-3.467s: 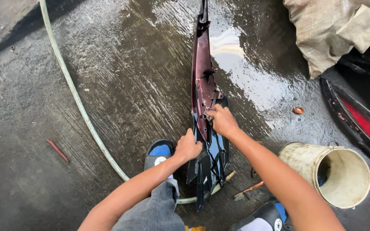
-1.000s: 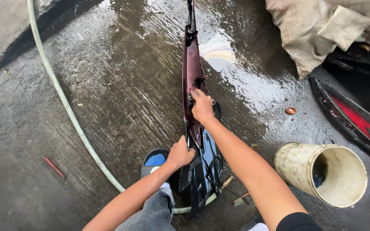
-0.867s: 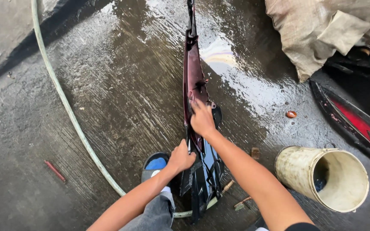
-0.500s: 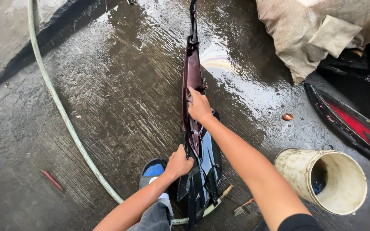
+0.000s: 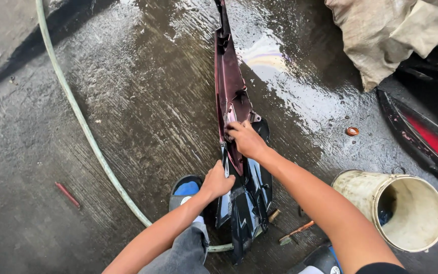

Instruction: Cleaning and wiping down motorcycle fairings using a cloth and a bucket of water

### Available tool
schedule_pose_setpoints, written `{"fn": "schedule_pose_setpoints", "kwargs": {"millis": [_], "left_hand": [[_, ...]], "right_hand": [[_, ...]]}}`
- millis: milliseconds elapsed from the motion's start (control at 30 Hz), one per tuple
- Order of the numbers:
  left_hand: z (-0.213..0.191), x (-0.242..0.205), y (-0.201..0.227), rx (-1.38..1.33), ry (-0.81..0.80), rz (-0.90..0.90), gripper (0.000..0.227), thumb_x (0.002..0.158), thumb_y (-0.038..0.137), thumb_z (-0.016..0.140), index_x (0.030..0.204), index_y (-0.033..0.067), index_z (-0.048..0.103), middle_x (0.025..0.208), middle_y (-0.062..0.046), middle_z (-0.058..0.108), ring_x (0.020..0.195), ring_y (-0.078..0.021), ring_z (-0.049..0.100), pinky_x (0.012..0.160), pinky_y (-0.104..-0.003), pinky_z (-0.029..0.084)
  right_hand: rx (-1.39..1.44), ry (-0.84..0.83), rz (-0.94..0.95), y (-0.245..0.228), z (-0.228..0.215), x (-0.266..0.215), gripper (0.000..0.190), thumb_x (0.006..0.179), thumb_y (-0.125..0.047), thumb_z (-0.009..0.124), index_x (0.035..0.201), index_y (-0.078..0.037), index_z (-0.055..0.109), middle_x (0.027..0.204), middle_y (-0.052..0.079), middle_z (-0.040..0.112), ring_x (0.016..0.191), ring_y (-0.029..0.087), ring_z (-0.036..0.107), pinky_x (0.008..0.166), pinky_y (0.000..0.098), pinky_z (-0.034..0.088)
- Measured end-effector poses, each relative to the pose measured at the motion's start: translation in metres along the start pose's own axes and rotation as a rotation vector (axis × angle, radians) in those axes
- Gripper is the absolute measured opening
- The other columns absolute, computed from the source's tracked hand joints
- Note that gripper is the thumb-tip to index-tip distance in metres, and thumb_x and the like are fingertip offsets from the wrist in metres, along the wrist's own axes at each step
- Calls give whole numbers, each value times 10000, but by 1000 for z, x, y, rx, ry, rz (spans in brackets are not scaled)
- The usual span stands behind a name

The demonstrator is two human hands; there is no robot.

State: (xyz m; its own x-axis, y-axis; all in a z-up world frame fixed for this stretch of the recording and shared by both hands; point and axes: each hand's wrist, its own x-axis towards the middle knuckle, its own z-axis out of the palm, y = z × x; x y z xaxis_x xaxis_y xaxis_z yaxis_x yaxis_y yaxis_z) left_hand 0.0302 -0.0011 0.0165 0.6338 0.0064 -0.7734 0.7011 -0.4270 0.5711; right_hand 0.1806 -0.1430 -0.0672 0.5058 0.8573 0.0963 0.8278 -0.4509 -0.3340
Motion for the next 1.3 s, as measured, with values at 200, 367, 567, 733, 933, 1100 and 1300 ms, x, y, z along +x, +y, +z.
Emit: {"fn": "schedule_pose_setpoints", "kwargs": {"millis": [200,367,567,733,933,1100,1300], "left_hand": [[2,4,-8,54,5,17,418,885,278,594,1205,18,518,1134,-288,669,1143,-474,654,897,-553,559],[-10,-3,-3,74,-3,63,476,898,239,554,1269,-46,466,1167,-344,641,1149,-530,631,907,-592,550],[-13,-18,0,71,6,114,571,907,172,529,1366,-142,400,1169,-397,614,1125,-575,620,874,-625,546],[-15,-22,-1,27,20,172,581,901,127,509,1372,-184,373,1124,-438,601,1091,-611,613,828,-635,548],[-12,-20,0,61,22,154,433,894,135,510,1232,-130,449,1088,-408,611,1064,-616,618,807,-650,542],[-11,-17,-4,25,58,152,337,888,132,523,1138,-88,474,1004,-391,619,1015,-610,637,774,-631,546],[-12,-21,-2,58,38,164,366,889,100,506,1182,-115,463,1015,-387,628,1006,-597,650,748,-625,547]], "right_hand": [[223,-189,41,-17,-23,-30,224,874,-99,587,1005,-187,745,1196,-28,686,1062,261,675,967,385,471],[509,-409,163,-19,-87,2,195,827,-85,627,931,-111,790,1067,161,753,1040,427,695,915,507,516],[66,-15,80,12,-109,79,175,781,-165,674,929,-153,766,1143,67,684,1031,315,673,944,420,500],[-503,-136,-25,55,-48,102,255,709,-246,775,957,-185,769,1204,59,596,949,302,627,893,406,503],[-533,57,-379,10,-61,82,103,776,-112,621,765,-94,722,928,97,607,816,367,582,737,412,519],[-470,85,-438,-45,-39,52,125,767,-72,639,704,-54,745,860,154,680,896,373,613,866,479,514],[-638,-58,-208,-27,-53,61,149,861,-119,645,894,-92,788,1054,74,629,1197,370,547,728,315,591]]}}
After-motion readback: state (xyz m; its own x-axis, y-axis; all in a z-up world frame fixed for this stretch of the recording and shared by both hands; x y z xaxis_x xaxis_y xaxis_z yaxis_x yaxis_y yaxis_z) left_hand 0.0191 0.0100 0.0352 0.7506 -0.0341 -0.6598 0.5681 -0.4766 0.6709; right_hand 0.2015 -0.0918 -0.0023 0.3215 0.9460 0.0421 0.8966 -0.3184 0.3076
